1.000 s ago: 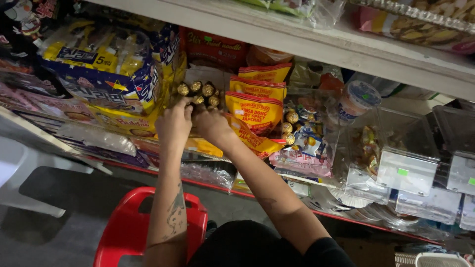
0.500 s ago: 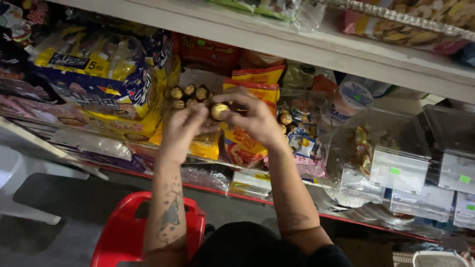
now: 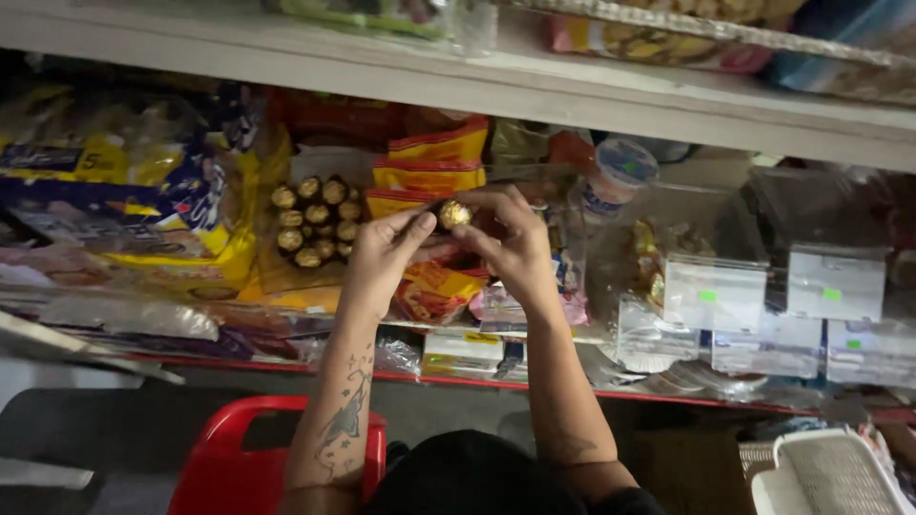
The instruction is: The person arranges small blue and green boxes in a white plastic basket. They then move to a shelf and organize various snack items, including chocolate balls and packaged chips, by hand.
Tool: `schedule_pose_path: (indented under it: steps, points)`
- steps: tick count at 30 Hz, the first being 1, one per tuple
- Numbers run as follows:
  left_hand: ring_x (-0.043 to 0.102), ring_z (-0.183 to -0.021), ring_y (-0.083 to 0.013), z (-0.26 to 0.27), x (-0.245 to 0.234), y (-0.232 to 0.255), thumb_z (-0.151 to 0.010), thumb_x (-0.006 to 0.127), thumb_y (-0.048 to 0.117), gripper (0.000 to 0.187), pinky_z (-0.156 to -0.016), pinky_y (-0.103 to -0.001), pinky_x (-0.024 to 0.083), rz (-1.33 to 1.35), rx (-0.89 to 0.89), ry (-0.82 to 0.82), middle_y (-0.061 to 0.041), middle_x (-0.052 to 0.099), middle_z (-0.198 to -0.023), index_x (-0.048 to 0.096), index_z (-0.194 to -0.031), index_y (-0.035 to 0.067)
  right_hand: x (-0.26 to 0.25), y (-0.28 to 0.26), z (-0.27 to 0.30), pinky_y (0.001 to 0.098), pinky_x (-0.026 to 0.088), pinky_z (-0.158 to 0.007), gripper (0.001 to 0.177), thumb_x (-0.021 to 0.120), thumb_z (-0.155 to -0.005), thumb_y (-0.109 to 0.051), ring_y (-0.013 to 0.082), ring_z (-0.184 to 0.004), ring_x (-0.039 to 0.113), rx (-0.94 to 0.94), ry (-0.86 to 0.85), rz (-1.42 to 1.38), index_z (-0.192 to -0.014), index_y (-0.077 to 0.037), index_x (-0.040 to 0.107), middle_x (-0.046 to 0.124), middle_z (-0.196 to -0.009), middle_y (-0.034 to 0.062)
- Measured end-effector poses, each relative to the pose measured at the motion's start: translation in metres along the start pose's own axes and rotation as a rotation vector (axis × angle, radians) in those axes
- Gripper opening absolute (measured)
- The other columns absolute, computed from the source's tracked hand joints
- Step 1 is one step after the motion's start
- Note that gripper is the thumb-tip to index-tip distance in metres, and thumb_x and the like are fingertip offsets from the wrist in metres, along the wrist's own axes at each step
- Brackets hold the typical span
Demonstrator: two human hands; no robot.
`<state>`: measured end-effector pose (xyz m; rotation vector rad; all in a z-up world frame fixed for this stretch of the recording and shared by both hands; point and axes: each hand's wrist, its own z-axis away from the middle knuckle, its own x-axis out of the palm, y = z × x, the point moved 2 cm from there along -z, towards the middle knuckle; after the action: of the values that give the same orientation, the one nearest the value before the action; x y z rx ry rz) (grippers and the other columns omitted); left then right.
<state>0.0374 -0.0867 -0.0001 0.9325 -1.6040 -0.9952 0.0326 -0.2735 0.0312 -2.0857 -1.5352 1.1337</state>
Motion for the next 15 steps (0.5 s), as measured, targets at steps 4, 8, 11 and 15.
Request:
schedule_pose_path:
  steps: [4,8,11,15]
  points:
    - [0.075,-0.098,-0.0199,-0.006,0.015,-0.005,-0.103,0.060,0.023,0.041,-0.091,-0.030,0.063,0.021,-0.029,-0.071,-0.011,0.073,-0.118,0.065,-0.130,-0.008,-0.016,0.002,0.006,0.0235,0.055,-0.081,0.032,0.081,-0.092,-0.007,0.0118,-0.094,0.063,0.245,0.042,-0.315,-0.123,-0.006,0.074,0.061,-0.113,0.0075]
    - [0.076,-0.100,-0.0205,-0.025,0.033,-0.010,-0.101,0.063,0.022,0.040,-0.091,-0.032,0.063,-0.043,0.033,-0.157,-0.012,0.073,-0.119,0.065,-0.129,-0.007,-0.036,-0.003,0.003,0.0235,0.057,-0.077,0.033,0.082,-0.087,-0.006,0.0095,-0.094,0.067,0.087,0.065,-0.066,-0.119,-0.004,0.070,0.067,-0.109,0.0051]
    - [0.073,-0.104,-0.0241,-0.054,0.043,-0.019,-0.101,0.068,0.023,0.036,-0.093,-0.036,0.059,-0.419,0.274,-0.134,-0.014,0.075,-0.116,0.070,-0.125,-0.004,-0.051,0.012,0.001,0.0253,0.056,-0.075,0.031,0.083,-0.088,-0.007,0.0100,-0.088,0.065,0.095,0.108,-0.017,-0.115,-0.003,0.069,0.069,-0.100,0.0049]
    - [0.073,-0.107,-0.0275,-0.098,0.056,-0.063,-0.098,0.072,0.031,0.036,-0.096,-0.037,0.054,-0.625,0.259,-0.020,-0.014,0.076,-0.115,0.071,-0.121,0.003,-0.067,0.010,-0.011,0.0270,0.054,-0.070,0.028,0.082,-0.088,-0.009,0.0104,-0.077,0.064,0.160,0.185,0.144,-0.113,-0.003,0.070,0.071,-0.094,0.0066]
